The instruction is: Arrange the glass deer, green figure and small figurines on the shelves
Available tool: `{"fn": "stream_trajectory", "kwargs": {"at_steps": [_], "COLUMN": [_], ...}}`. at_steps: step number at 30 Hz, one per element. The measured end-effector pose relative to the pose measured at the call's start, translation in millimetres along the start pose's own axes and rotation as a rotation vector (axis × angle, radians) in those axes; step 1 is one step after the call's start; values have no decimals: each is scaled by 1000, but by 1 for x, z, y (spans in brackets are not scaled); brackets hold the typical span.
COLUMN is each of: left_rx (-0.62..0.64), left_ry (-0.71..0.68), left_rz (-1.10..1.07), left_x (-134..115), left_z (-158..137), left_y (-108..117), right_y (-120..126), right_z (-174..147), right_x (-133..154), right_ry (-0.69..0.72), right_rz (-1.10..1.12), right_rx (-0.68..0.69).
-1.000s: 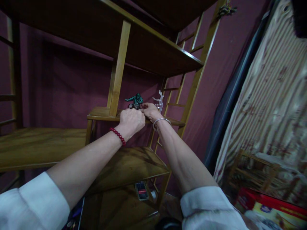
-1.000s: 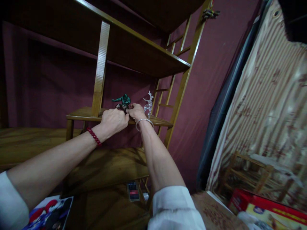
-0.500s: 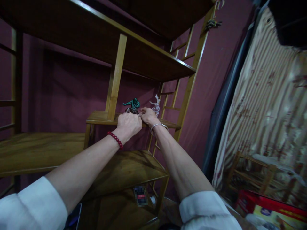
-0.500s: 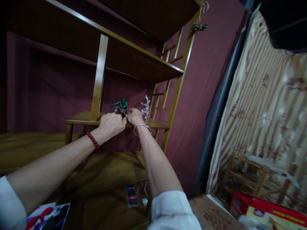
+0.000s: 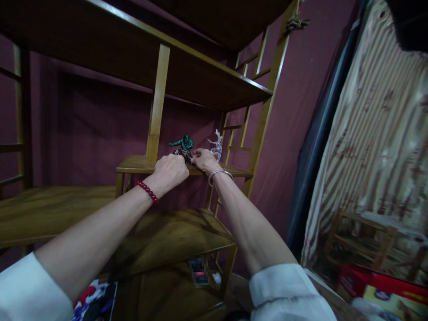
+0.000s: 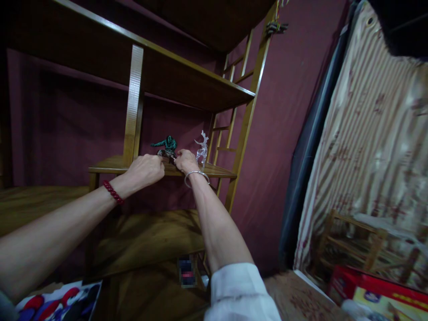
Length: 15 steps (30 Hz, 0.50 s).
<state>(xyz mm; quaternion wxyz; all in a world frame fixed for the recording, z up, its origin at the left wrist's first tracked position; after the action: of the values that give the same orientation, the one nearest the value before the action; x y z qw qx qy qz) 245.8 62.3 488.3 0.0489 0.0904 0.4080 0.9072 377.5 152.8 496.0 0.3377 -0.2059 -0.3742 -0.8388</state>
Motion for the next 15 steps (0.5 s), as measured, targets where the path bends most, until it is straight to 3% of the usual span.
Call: {"fn": "stream_trajectory", "kwargs": {"at_steps": [4,15], "left_rx": [24,-65], "left_ry": [2,18], "left_rz": [-2,40], "left_x": [0,-1], "left_z": [0,0], "left_y": [-1,-3], "right_y": [1,5], "right_z": [0,-4], "right_x": [0,3], "right_ry": [-3,6], "right_rz": [-2,11], "right_rx": [2,-2]}}
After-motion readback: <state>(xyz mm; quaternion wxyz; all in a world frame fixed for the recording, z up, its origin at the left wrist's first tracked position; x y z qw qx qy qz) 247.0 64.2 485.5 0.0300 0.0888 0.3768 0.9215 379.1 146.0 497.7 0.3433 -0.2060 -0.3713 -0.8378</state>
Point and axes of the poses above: each hand's wrist, its own z-axis towards the middle knuckle, its own y-axis out of the back of the hand, x = y × z, the point moved 6 cm from there along z, towards the middle knuckle, and after that the axes turned 14 degrees about z, right-handed, at the moved point
